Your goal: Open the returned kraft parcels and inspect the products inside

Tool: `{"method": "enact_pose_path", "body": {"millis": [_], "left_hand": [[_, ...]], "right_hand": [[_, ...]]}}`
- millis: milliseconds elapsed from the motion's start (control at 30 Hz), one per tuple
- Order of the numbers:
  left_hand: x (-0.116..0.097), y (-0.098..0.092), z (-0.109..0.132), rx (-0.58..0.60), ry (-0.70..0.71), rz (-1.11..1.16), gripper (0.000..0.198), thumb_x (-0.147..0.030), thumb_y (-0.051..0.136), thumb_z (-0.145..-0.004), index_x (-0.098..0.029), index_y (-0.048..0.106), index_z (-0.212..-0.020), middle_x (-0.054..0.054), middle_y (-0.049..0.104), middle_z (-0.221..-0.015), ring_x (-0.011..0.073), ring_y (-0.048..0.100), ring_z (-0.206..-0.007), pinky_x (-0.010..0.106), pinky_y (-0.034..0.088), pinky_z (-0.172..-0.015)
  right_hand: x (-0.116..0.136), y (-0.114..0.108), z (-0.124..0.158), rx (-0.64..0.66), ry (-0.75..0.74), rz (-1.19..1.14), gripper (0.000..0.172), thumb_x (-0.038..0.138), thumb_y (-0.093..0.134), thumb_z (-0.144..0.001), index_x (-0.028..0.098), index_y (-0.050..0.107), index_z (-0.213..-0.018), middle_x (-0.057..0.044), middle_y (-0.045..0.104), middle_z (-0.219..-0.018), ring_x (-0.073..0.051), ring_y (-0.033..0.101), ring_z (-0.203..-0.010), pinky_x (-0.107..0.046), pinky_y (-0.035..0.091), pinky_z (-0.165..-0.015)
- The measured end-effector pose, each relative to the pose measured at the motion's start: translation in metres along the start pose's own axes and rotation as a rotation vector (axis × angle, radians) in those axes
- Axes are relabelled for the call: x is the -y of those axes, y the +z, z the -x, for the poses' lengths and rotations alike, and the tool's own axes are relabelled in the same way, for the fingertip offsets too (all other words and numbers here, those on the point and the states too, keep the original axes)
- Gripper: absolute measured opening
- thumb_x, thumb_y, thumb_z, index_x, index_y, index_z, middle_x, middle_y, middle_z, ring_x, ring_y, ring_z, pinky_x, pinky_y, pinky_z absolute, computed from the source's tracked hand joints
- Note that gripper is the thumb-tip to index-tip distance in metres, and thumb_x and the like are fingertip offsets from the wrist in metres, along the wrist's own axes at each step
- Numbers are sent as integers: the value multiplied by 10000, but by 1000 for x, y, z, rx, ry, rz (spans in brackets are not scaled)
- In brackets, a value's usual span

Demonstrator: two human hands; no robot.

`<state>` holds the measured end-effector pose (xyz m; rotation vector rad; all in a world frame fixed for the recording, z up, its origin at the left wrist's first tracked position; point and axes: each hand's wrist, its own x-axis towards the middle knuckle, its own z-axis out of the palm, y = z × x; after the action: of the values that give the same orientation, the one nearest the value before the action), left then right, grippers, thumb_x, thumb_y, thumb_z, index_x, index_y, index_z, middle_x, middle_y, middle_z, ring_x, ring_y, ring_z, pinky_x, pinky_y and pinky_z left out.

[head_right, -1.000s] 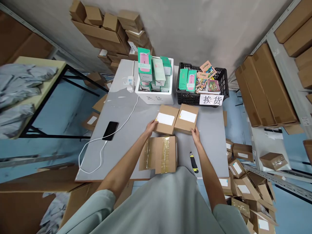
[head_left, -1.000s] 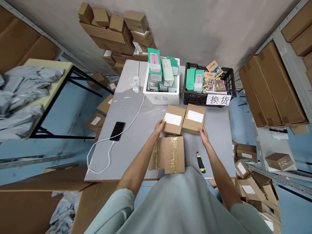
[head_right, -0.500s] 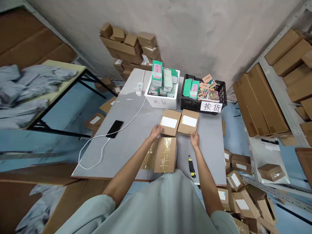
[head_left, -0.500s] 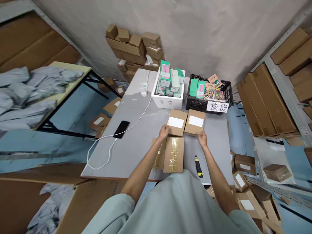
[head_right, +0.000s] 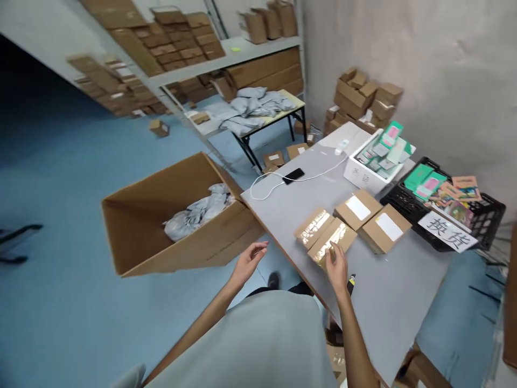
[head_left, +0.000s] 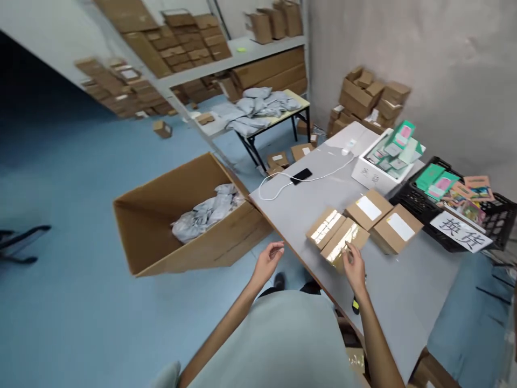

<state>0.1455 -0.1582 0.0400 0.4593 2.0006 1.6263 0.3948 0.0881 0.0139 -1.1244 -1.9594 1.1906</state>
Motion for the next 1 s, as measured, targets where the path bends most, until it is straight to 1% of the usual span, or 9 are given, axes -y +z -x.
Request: {"method": "enact_pose_path", "body": {"millis": [133,233,467,567,633,700,800,900,1000], "left_hand": [[14,-57,39,-105,-6,105,604,-834,853,-823,-250,723,-909,197,857,-1365,389,813,-1334,644,601,-1233],[36,-115,76,-195,5,193,563,-801,839,-857,-255,714,-907,197,853,-1377,374,811,-1334,624,589,-1244],[106,-299,199,-562,-14,347,433,-670,807,-921,-260,672,-888,184,850,-1363,364,803,-1342,597,601,-1207],[124,-372,249,-766,-60,392,403,-645,809,-934,-264,677,-926,179,844,-1367,361,797,-1342,599,597,-1211],[132,-413,270,-865,-92,419,405,-649,808,-950,-262,690,-960,179,838,-1372,360,787,-1354,596,595,-1214],[138,-449,279,-919,-109,448,415,-660,805,-967,-259,701,-981,181,830,-1384,360,776,-1374,596,584,-1231],[150,-501,274,-949,-102,487,433,-670,825,-966,-256,699,-994,176,827,-1382,360,776,-1379,598,581,-1243],[161,-562,255,-950,-96,497,432,-662,834,-967,-256,688,-989,170,827,-1380,356,785,-1365,598,593,-1234],[166,-637,228,-950,-117,455,423,-648,823,-976,-257,665,-940,166,825,-1391,359,774,-1396,596,586,-1247]], "right_hand": [[65,50,50,106,-62,-24,619,697,648,-1077,179,837,-1359,-228,829,-1436,-398,795,-1321,-601,651,-1147],[117,114,95,259,-153,-59,567,663,654,-1102,193,844,-1356,-211,842,-1423,-372,814,-1300,-576,661,-1154],[209,303,215,713,-302,-52,553,683,674,-1089,213,857,-1312,-198,863,-1379,-355,841,-1270,-552,688,-1132],[238,370,257,833,-312,-15,557,703,695,-1057,221,867,-1277,-194,872,-1357,-362,849,-1240,-578,684,-1123],[257,408,278,886,-317,2,554,705,704,-1043,226,871,-1265,-192,875,-1345,-365,850,-1232,-585,681,-1123],[274,444,295,918,-327,12,556,704,708,-1037,224,873,-1264,-195,877,-1340,-365,849,-1229,-582,677,-1128],[295,504,313,951,-335,29,566,709,713,-1031,220,876,-1263,-197,876,-1346,-365,848,-1229,-575,677,-1129],[308,577,328,982,-308,44,585,730,728,-1016,222,876,-1267,-192,874,-1359,-370,847,-1229,-592,671,-1137],[324,662,342,1022,-243,7,633,770,734,-997,209,875,-1253,-197,880,-1334,-380,849,-1222,-598,680,-1120]]}}
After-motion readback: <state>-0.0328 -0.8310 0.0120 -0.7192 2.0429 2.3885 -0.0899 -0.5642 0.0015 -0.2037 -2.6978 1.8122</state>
